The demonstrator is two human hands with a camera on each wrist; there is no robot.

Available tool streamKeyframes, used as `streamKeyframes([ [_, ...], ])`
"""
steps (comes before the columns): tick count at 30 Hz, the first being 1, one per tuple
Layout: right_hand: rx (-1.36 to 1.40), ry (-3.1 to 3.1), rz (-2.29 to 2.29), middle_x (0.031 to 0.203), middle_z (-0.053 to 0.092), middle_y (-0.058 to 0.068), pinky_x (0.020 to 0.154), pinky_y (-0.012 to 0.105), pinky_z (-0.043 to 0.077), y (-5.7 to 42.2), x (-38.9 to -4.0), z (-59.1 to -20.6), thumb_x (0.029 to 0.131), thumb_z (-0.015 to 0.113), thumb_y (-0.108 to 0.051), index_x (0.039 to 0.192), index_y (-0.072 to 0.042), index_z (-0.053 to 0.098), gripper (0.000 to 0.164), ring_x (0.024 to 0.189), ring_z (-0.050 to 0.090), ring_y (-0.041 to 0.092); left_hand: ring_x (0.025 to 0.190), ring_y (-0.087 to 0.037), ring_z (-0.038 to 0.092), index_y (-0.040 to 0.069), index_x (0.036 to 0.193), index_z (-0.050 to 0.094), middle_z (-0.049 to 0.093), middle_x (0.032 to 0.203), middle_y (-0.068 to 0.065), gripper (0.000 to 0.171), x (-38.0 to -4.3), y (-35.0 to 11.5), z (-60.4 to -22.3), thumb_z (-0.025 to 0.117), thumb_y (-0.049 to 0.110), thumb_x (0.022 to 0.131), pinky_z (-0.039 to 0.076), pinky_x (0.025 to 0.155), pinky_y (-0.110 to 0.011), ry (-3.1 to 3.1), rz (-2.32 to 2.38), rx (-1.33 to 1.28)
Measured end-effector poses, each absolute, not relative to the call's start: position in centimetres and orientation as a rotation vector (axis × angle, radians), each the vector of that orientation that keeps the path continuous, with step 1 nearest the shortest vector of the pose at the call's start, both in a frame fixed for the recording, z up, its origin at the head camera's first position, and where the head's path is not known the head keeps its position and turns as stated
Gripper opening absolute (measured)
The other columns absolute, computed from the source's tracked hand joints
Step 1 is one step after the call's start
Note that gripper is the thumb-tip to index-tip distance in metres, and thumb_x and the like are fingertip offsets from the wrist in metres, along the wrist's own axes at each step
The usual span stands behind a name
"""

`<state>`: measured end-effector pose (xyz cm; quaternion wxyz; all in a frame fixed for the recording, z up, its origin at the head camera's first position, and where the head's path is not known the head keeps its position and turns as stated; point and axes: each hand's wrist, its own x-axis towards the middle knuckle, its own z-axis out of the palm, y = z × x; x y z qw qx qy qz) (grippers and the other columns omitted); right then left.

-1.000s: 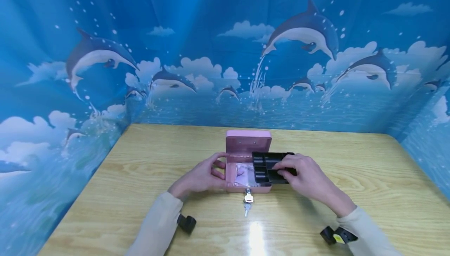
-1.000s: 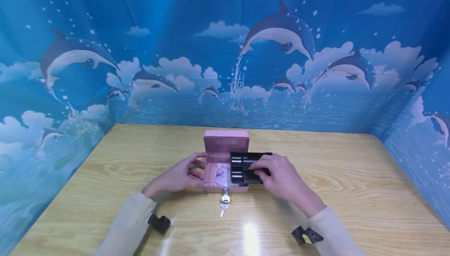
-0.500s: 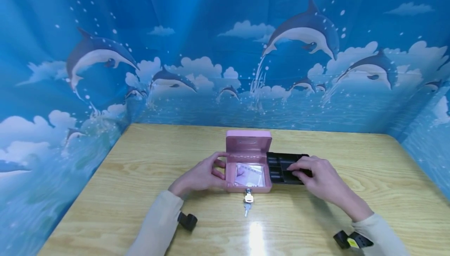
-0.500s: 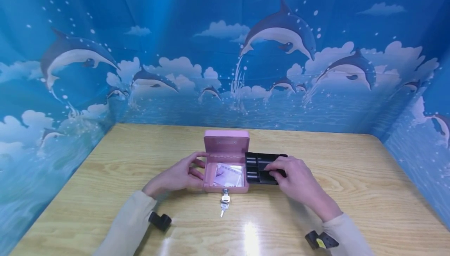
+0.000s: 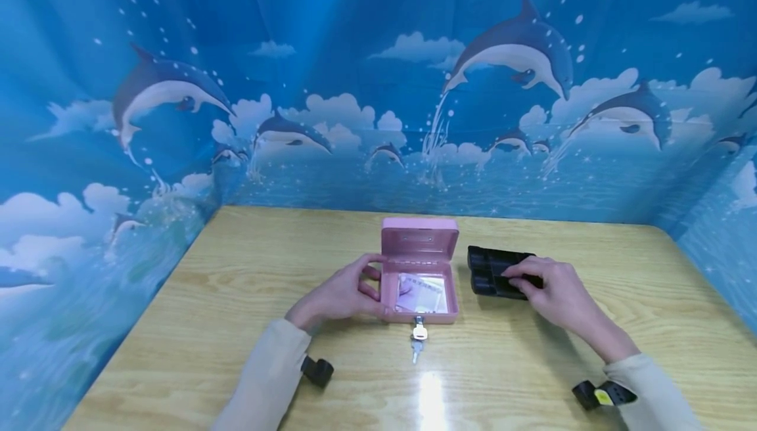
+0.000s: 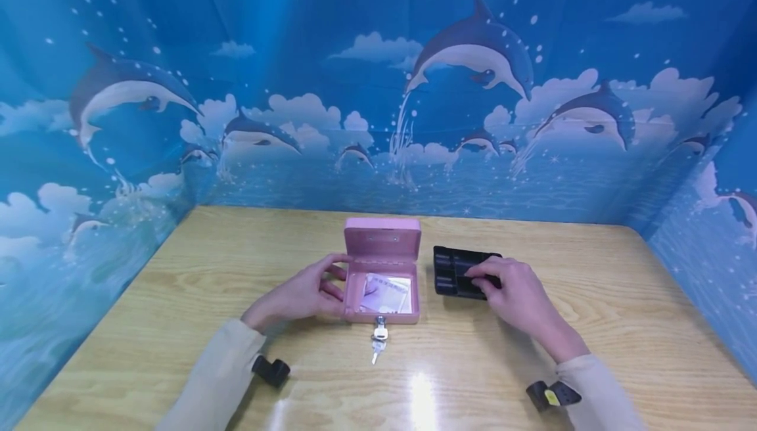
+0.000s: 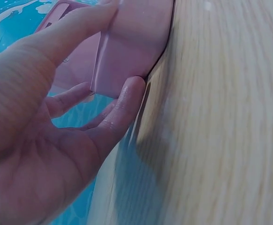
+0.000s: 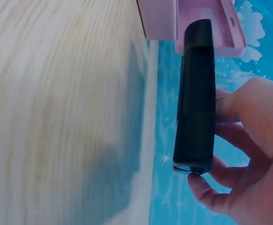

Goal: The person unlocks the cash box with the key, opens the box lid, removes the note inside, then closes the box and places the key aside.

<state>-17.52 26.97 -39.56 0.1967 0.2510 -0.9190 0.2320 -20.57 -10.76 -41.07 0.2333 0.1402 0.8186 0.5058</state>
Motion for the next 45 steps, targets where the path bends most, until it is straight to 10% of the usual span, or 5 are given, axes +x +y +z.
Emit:
streamKeyframes([
  [45,0.539,-2.759,0.539,0.106,0.075,0.023,0.079,0.062,0.057,34.0,-25.1,-42.0,0.090,0.067,0.008,0.105,-0.001,0.077,0.021,0.093,0.070,0.045,0.113,-0.018,0.063,0.029,0.153,0.036,0.057,0.139,-0.006,0.092,-20.7,-10.7,-40.2,0.090,0.029,0.078,0.055,0.101,-0.044,2.257,1.253,0.407],
])
